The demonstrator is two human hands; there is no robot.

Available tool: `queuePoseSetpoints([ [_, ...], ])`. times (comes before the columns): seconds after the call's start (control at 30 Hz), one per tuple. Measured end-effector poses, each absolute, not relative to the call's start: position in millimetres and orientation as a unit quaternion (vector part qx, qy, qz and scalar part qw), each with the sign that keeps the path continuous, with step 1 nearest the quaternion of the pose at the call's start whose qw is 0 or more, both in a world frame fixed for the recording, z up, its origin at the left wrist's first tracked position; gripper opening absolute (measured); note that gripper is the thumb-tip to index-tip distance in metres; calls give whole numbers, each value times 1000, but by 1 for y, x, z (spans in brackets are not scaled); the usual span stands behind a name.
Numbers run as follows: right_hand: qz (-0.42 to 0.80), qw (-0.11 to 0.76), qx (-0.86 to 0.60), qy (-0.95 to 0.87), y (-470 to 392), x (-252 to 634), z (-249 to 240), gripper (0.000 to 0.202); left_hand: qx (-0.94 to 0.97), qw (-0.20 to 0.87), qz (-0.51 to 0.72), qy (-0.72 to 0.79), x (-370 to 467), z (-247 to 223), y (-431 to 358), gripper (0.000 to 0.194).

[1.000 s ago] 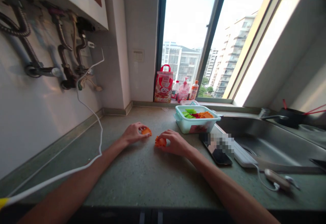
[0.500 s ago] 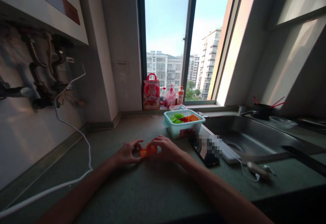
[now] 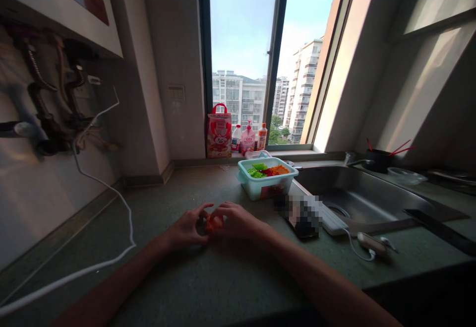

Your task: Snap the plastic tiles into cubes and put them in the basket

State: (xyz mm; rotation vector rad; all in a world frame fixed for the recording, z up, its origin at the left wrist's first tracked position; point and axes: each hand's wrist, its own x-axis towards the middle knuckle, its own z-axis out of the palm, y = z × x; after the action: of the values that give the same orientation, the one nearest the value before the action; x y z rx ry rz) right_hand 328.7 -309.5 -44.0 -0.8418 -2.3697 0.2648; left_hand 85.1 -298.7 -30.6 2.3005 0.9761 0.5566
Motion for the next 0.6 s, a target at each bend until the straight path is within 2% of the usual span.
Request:
queuePoseSetpoints([
  [0.27,121,273,-330,-895,-308,331,-48,43,895,183,195,358,78,-35,-291,79],
  [0.47,79,213,-347,-910,-311,331,-37,46,920,151,177,316,55,-31,-273,90],
  [0.6,62,208,-331,-918,-312,331,-35,43,904,123,219,347,31,-34,-250,69],
])
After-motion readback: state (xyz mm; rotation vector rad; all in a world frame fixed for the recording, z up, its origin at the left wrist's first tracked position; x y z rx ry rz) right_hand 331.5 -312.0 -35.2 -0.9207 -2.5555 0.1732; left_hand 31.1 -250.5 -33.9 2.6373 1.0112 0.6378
